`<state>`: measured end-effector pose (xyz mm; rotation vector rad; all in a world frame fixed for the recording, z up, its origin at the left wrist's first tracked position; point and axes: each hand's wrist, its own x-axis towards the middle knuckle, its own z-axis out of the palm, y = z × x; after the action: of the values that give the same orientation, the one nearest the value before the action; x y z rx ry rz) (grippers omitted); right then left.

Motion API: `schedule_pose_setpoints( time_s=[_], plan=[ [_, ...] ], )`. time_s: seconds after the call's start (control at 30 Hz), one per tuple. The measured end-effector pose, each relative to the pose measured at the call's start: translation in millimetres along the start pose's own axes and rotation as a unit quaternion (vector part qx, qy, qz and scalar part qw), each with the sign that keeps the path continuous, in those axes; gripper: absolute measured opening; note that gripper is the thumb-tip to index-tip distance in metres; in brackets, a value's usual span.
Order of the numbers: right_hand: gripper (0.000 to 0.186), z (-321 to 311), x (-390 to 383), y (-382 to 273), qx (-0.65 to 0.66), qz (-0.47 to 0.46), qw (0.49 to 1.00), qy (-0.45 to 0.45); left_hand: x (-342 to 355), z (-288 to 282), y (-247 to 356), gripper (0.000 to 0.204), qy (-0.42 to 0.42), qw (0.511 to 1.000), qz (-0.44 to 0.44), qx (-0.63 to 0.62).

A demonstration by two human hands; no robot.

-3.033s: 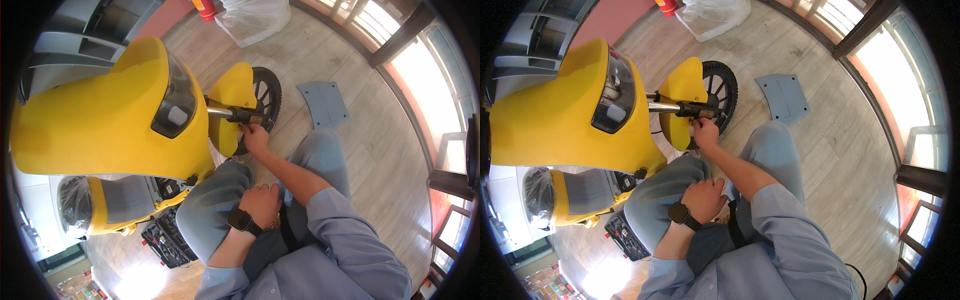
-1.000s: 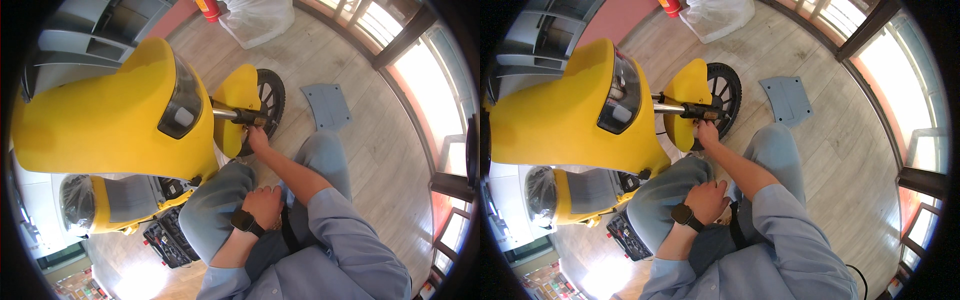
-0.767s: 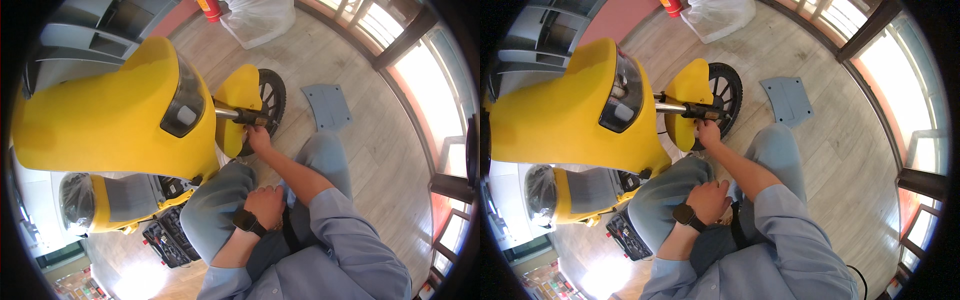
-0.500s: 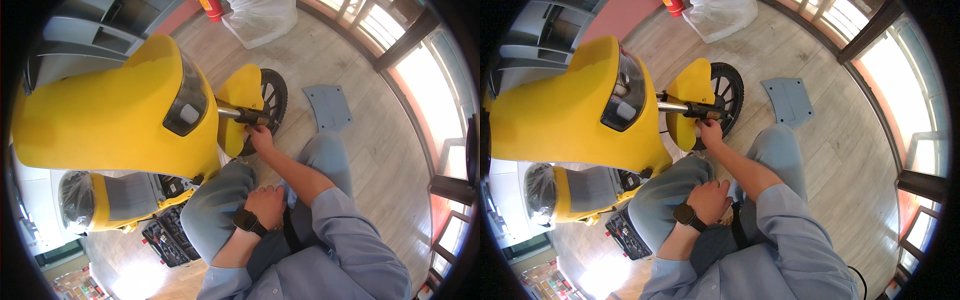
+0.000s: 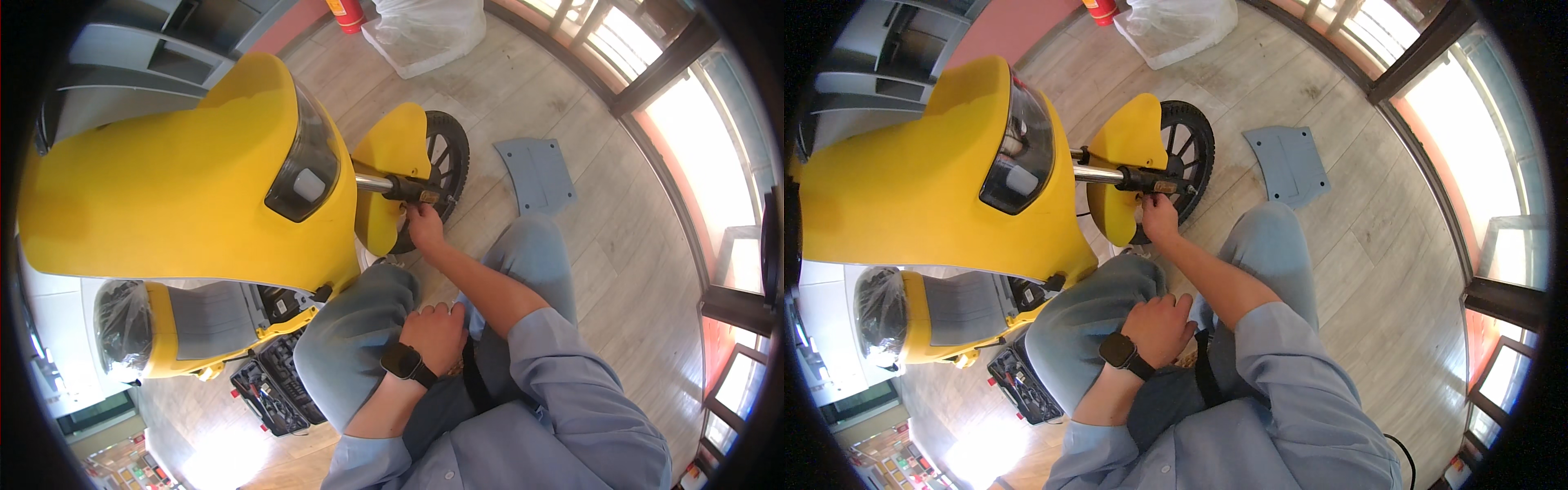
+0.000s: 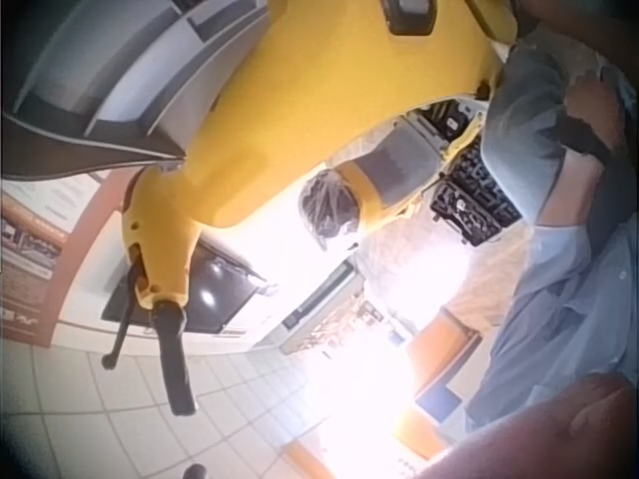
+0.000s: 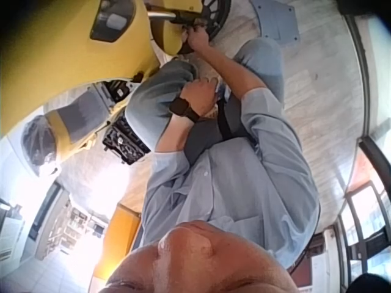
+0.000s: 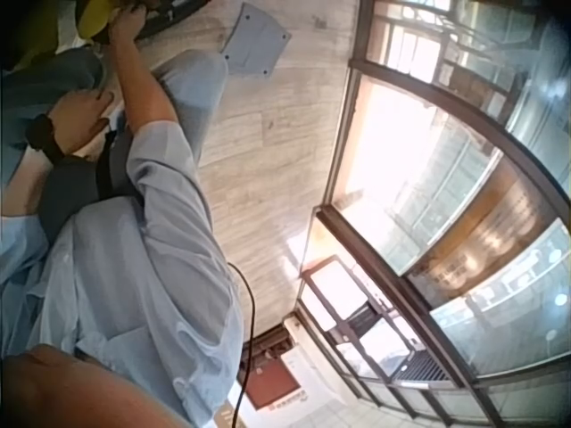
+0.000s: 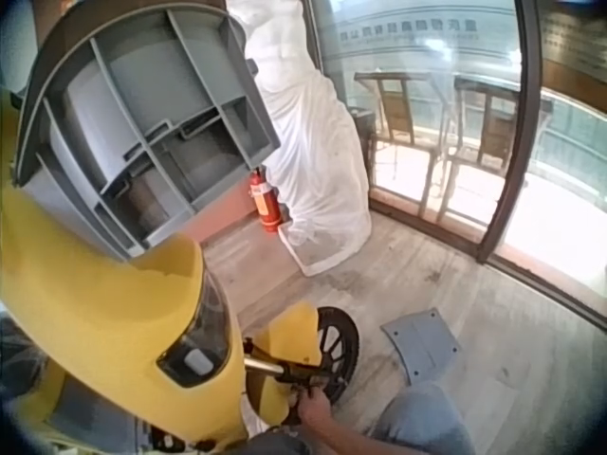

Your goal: Removing and reattaching plastic panels and checking internal components of an electric scooter.

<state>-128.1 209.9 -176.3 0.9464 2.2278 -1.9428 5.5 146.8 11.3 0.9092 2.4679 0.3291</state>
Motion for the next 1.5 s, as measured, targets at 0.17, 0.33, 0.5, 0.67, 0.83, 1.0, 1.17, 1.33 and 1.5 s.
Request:
schedule_pose_setpoints(
  time_s=[0.17, 0.33, 0.5, 0.67, 0.83, 1.0, 1.17, 1.33, 1.5],
  plan=[
    [0.030, -2, -4, 2, 0.035, 0.016, 0.999, 0.023, 2, -2, -5, 0.026, -0.007, 0.999, -0.031, -0.004],
    [0.034, -4, -8, -9, 0.083, 0.100, 0.991, 0.008, 29, 4, -39, 0.020, 0.217, 0.862, -0.244, -0.389],
    [0.034, -16, -11, -22, 0.174, 0.106, 0.979, 0.009, 98, 23, -66, 0.021, 0.268, 0.455, -0.475, -0.704],
    [0.042, 1, -19, -32, 0.022, 0.099, 0.995, -0.025, 123, 112, -152, 0.032, 0.259, 0.370, -0.386, -0.805],
    [0.041, -24, -14, -28, -0.013, 0.120, 0.990, -0.066, 146, 117, -148, 0.033, 0.185, 0.392, -0.275, -0.858],
    [0.037, -20, -12, -23, 0.036, 0.085, 0.995, -0.037, 149, 106, -146, 0.033, 0.187, 0.348, -0.182, -0.901],
    [0.035, -6, -11, -13, 0.078, 0.092, 0.992, -0.029, 147, 110, -162, 0.035, 0.169, 0.319, -0.174, -0.916],
    [0.035, -13, -13, -19, 0.026, 0.092, 0.994, -0.051, 148, 103, -152, 0.035, 0.173, 0.308, -0.197, -0.915],
    [0.033, -18, -12, -23, 0.002, 0.050, 0.998, -0.026, 150, 99, -150, 0.033, 0.197, 0.289, -0.204, -0.914]
  ],
)
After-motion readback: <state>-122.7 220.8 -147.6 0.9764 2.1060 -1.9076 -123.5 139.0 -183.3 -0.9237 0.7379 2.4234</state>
